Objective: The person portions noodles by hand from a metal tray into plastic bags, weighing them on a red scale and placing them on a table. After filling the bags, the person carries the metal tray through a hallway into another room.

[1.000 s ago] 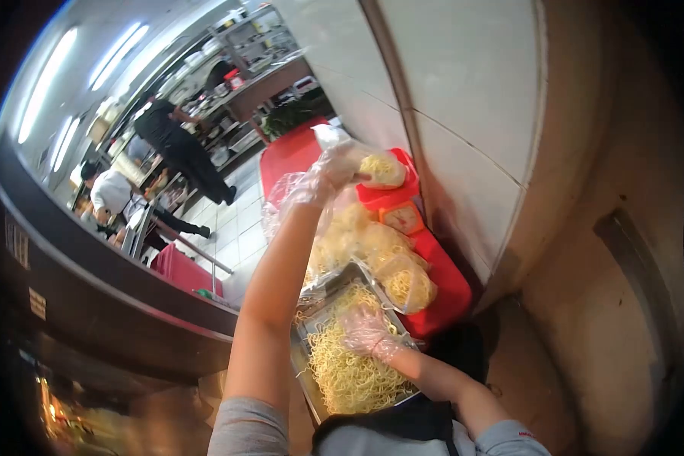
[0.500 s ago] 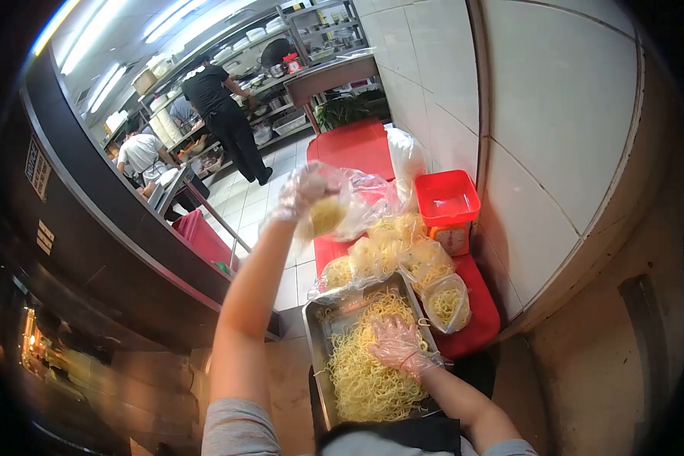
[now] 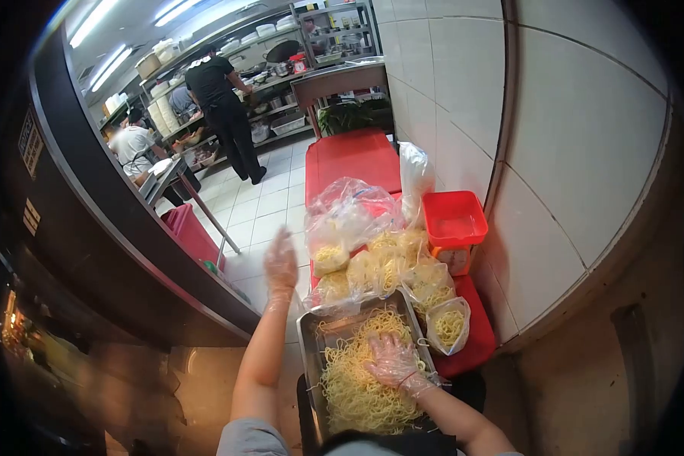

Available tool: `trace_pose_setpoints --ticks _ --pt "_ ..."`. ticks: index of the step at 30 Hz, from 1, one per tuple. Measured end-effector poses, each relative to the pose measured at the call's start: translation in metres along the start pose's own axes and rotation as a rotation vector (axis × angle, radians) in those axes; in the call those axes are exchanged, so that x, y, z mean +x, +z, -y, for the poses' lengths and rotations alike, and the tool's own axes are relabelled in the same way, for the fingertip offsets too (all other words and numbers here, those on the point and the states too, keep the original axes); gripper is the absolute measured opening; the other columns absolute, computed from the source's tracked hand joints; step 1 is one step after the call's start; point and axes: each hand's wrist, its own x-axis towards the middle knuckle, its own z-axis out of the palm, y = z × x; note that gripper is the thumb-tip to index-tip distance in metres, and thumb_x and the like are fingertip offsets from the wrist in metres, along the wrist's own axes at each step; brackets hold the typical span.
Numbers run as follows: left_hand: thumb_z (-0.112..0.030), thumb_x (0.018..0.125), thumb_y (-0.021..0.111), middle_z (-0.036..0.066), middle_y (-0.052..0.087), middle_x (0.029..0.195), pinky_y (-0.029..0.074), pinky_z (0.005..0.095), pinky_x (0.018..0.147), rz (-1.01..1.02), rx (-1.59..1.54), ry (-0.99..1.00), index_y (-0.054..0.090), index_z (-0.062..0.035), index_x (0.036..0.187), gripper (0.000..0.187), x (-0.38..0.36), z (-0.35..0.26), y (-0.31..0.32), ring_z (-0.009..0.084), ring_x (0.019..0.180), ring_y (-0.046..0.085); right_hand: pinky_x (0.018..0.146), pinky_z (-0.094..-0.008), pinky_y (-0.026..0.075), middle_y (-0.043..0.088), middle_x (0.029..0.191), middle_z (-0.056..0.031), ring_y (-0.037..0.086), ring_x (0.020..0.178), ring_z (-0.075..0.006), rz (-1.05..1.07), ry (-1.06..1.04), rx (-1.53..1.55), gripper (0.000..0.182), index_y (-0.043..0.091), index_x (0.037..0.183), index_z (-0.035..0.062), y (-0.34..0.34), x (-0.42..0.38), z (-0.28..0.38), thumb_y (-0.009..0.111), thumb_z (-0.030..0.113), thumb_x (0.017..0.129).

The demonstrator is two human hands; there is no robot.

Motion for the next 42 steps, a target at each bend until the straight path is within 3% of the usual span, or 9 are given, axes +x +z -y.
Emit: trace_pose_setpoints --ticks 1,4,7,14,18,21,26,32,42 --pt "-0.028 0.094 0.049 0.017 0.059 0.126 0.042 0.0345 0.102 -0.055 -0.027 -0.154 0.048 -0.0047 0.134 0.046 0.003 0.013 -0.002 0.0293 0.12 0.053 0.104 -0.061 0.027 0.037 0.142 -0.0187 0.031 0.134 -0.0384 -0.01 -0.003 0.005 0.073 0.033 0.144 0.011 0.0 0.0 0.0 0.052 0.05 0.085" --pt "-0.036 0.094 0.054 0.019 0.035 0.148 0.035 0.033 0.104 0.347 1.601 0.091 0.026 -0.01 0.148 0.066 -0.019 0.213 0.061 0.0275 0.132 0.04 0.104 -0.0618 0.026 0.035 0.144 -0.019 0.03 0.135 -0.0392 -0.002 -0.006 0.011 0.073 0.032 0.144 0.0107 0.002 -0.001 0.001 0.051 0.05 0.085" --pt "-0.039 0.095 0.05 0.019 0.033 0.148 0.033 0.0345 0.106 0.624 0.367 -0.454 0.024 -0.0089 0.148 0.066 -0.03 0.147 0.085 0.0276 0.133 0.038 0.105 -0.0609 0.025 0.033 0.147 -0.0198 0.028 0.136 -0.0402 0.136 0.011 0.005 0.074 0.031 0.145 0.0095 -0.018 0.002 0.006 0.05 0.051 0.086" --pt "-0.045 0.097 0.042 0.017 0.03 0.15 0.027 0.0381 0.11 0.767 -0.078 -0.646 0.02 -0.0063 0.149 0.068 -0.013 0.123 0.144 0.028 0.136 0.034 0.095 -0.0446 0.044 0.054 0.126 -0.0217 0.055 0.114 -0.0364 0.035 -0.376 0.327 0.065 0.043 0.137 0.0083 -0.167 0.014 0.012 0.055 0.049 0.087" --pt "-0.048 0.098 0.037 0.016 0.028 0.152 0.023 0.0401 0.112 0.762 -0.677 -0.853 0.018 -0.0048 0.149 0.07 -0.009 0.118 0.129 0.0282 0.137 0.031 0.085 -0.0427 0.05 0.059 0.116 -0.0209 0.061 0.101 -0.0361 -0.397 -0.011 0.096 0.054 0.057 0.122 0.0078 -0.262 0.058 0.005 0.056 0.049 0.088" --pt "-0.051 0.098 0.033 0.015 0.026 0.152 0.021 0.0416 0.114 0.751 -1.041 -0.972 0.016 -0.0037 0.149 0.071 -0.015 0.111 0.089 0.0283 0.139 0.029 0.09 -0.0428 0.05 0.058 0.118 -0.0244 0.059 0.107 -0.0387 -0.939 0.114 -0.258 0.069 0.052 0.127 -0.0005 -0.263 0.154 -0.074 0.055 0.055 0.086" --pt "-0.065 0.093 0.033 0.014 0.026 0.153 0.018 0.0472 0.112 0.347 -0.701 -0.768 0.021 -0.012 0.149 0.078 -0.082 0.095 -0.009 0.0343 0.139 0.027 0.089 -0.0427 0.05 0.063 0.115 -0.0178 0.061 0.106 -0.0355 -0.461 0.343 -0.229 0.046 0.063 0.114 0.0034 -0.301 0.202 -0.112 0.056 0.039 0.084" --pt "-0.061 0.094 0.035 0.009 0.054 0.13 0.041 0.0337 0.086 0.212 -0.707 -1.042 0.044 -0.0109 0.137 0.067 -0.143 0.021 -0.119 0.0246 0.107 0.057 0.078 -0.0447 0.054 0.068 0.096 -0.0163 0.066 0.089 -0.035 -0.625 0.329 -0.361 0.027 0.067 0.094 0.0059 -0.324 0.222 -0.145 0.052 0.025 0.084" --pt "-0.055 0.097 0.038 0.012 0.058 0.121 0.049 0.0325 0.079 0.094 -0.925 -0.974 0.048 -0.0066 0.128 0.058 -0.164 -0.027 -0.127 0.0249 0.099 0.062 0.094 -0.0435 0.047 0.062 0.117 -0.0139 0.058 0.112 -0.0294 -0.691 0.095 -0.546 0.035 0.062 0.113 0.0109 -0.387 0.202 -0.1 0.047 0.034 0.092"
